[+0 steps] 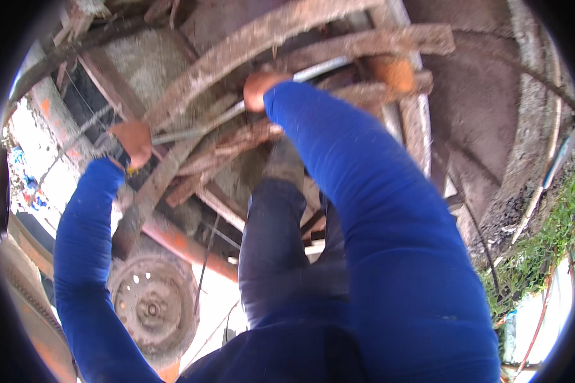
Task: The person assembles a wooden frame by positioning and securing wooden planks with a metal rod. They measure the frame with a tape measure and adjust the components to ensure alignment. The person uses a saw to cut a wooden plank and places it into the structure.
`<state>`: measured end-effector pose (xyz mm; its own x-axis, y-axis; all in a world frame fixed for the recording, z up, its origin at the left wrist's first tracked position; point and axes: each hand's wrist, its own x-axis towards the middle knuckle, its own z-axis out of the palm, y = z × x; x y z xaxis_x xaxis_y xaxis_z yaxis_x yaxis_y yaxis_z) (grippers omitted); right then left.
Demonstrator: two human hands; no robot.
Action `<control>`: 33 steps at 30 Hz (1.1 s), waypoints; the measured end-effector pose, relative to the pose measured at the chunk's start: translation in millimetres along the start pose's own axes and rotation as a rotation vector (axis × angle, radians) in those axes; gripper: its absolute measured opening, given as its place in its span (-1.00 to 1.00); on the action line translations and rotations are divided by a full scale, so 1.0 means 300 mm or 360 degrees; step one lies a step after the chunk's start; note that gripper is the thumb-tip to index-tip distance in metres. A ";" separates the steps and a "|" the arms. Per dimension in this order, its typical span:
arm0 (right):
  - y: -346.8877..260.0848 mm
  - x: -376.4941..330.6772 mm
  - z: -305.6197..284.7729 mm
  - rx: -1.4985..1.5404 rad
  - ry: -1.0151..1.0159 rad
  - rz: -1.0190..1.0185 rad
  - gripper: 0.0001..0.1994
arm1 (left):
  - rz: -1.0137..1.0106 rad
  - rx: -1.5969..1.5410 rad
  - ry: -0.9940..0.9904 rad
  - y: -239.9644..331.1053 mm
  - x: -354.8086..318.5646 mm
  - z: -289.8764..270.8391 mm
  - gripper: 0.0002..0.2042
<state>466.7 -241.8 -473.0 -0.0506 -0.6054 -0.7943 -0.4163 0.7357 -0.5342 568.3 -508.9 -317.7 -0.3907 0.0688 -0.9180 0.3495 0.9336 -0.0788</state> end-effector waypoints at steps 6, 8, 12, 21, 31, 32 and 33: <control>-0.011 -0.046 -0.003 0.0071 0.0282 0.0114 -0.67 | -0.0268 -0.0189 -0.0069 -0.061 -0.145 -0.077 -0.81; -0.033 -0.054 -0.010 0.0024 0.0413 0.0093 -0.69 | -0.0357 -0.0272 0.0042 -0.106 -0.209 -0.059 -0.81; -0.110 -0.145 -0.040 0.0025 0.0551 0.0091 -0.73 | -0.0478 -0.0325 0.0007 -0.197 -0.328 -0.039 -0.79; -0.310 -0.359 -0.102 0.0054 0.1180 -0.0084 -0.82 | -0.0497 -0.0737 0.0237 -0.294 -0.466 0.055 -0.73; -0.256 -0.464 -0.335 -0.0258 0.1514 -0.0130 -0.86 | -0.0053 -0.1482 0.0539 -0.228 -0.371 0.099 -0.61; -0.222 -0.461 -0.344 -0.0272 0.1522 -0.0138 -0.86 | -0.0007 -0.1484 0.0586 -0.210 -0.334 0.111 -0.61; -0.189 -0.460 -0.353 -0.0288 0.1528 -0.0147 -0.86 | 0.0038 -0.1488 0.0635 -0.192 -0.301 0.120 -0.60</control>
<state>401.2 -232.1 -302.6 -0.6943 -0.7068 -0.1357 -0.5846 0.6638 -0.4664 614.2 -581.7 -244.2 -0.7079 0.0435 -0.7050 -0.3783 0.8195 0.4304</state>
